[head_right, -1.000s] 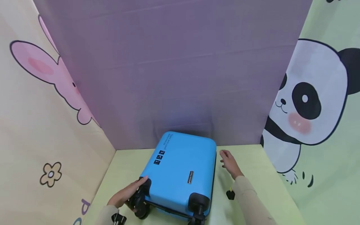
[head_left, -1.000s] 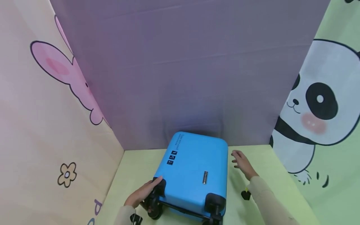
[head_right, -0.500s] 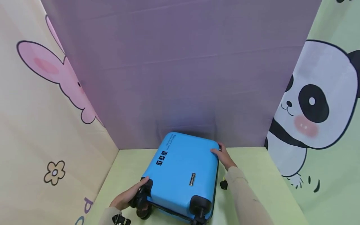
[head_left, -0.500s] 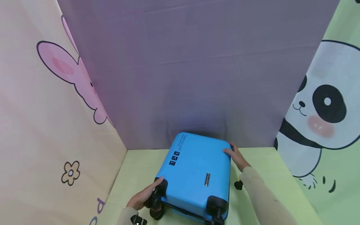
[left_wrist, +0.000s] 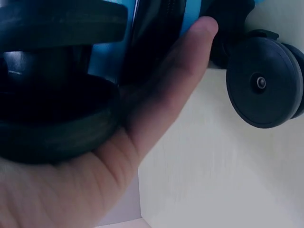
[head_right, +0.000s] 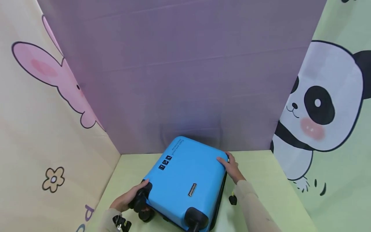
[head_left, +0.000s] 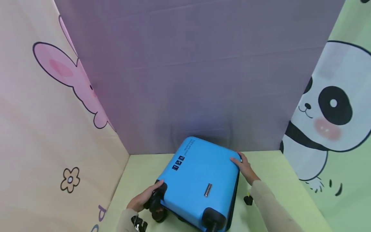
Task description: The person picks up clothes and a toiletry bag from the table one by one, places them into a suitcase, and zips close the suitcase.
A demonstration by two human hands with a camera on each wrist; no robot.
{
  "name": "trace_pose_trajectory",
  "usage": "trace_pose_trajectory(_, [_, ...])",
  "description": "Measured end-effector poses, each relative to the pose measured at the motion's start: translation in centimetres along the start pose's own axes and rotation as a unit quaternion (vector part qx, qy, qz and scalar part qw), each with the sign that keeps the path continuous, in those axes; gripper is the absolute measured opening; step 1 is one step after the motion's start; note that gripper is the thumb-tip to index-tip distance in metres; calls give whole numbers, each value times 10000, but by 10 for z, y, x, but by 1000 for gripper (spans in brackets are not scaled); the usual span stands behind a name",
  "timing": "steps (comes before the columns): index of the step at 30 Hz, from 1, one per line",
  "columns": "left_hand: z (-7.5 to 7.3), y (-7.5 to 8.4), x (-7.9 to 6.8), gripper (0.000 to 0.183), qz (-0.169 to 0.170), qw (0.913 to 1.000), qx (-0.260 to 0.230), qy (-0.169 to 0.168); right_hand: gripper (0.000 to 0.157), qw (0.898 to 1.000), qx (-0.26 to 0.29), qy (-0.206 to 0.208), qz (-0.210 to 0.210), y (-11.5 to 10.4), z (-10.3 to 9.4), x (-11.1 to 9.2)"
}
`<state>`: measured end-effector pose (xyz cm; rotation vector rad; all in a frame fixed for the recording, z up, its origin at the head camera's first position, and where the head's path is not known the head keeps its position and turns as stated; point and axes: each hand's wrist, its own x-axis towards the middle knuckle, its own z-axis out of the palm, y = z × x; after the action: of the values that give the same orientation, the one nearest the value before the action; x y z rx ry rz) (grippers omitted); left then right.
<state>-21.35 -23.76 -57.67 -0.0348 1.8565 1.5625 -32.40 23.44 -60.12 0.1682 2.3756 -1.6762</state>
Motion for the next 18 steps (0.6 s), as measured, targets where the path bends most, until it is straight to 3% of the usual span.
trace_pose_trajectory(9, [-23,10,9,101,-173,9995,195,197,89,9996,109,162,-184,13,-1,-19])
trace_pose_trajectory(13, [-26,12,9,99,-284,9994,127,170,96,9998,-146,116,-77,13,1,-23])
trace_pose_trajectory(18, [-20,14,5,97,-409,9988,256,44,106,9993,-360,37,21,15,0,-22])
